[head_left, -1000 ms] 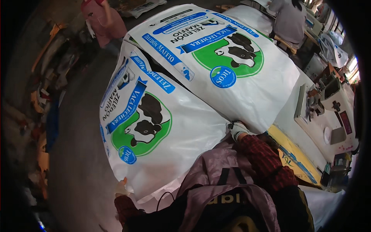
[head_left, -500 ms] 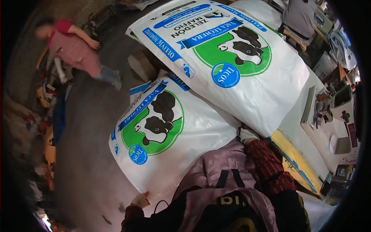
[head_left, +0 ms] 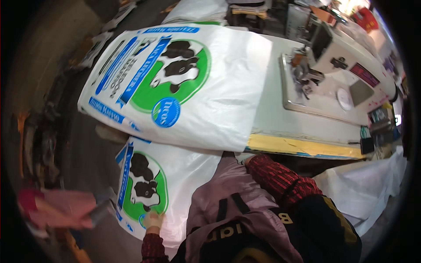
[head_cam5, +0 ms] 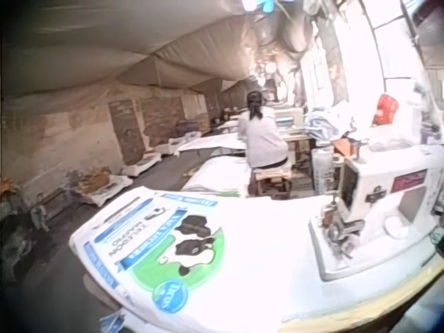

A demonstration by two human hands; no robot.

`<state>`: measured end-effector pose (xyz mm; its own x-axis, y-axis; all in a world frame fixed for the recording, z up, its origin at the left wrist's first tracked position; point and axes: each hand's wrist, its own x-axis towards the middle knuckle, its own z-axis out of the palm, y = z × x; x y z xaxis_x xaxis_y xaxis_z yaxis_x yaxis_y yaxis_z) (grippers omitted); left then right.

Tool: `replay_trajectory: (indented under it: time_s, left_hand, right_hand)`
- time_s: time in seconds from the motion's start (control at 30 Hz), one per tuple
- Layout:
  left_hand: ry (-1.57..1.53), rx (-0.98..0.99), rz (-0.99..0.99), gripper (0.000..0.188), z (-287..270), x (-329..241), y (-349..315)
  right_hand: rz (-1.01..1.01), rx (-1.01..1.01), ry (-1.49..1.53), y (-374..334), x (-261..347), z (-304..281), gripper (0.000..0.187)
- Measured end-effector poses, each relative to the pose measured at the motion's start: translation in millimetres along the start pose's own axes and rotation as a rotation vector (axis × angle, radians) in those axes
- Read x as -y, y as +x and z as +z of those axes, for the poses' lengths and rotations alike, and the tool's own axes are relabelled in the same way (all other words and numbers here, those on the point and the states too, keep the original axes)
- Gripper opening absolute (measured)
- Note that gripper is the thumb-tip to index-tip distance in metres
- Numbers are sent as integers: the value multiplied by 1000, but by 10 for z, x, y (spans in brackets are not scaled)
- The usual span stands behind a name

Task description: The recorder is sewing white plastic bags with cow logos using an industrial sewing machine.

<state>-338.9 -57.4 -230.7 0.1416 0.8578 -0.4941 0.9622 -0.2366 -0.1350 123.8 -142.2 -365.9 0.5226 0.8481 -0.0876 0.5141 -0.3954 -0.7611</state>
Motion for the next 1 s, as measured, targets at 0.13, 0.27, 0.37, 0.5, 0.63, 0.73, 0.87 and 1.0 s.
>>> replay_trajectory:
  time_s: [0.13,0.27,0.37,0.5,0.63,0.73,0.87,1.0]
  left_hand:
    - [-872,-567,423,24,-1243,-1808,414]
    - [-367,-820,1002,49,-2022,-3655,117]
    - [-249,-806,785,50,-1823,-4012,727]
    - [-626,-661,815,45,-1904,-4068,833]
    - [-313,-1002,957,23,-2015,-4153,524]
    - [-669,-828,891,21,-1871,-3942,953]
    - [-1257,-348,563,26,-2170,-3879,933]
    - [-1340,-541,536,30,-2267,-3784,911]
  right_hand:
    - [102,254,-272,-289,633,-616,48]
    - [-155,562,-135,-427,662,-428,36]
    - [-185,874,-147,-629,1161,-853,24]
    - [-82,803,94,-676,1426,-1547,22]
    - [-274,780,643,-589,1163,-1324,26]
    - [-277,796,588,-561,1296,-1390,32]
    - [-271,575,430,-275,1196,-1911,27]
    - [11,-361,401,173,1174,-2160,53]
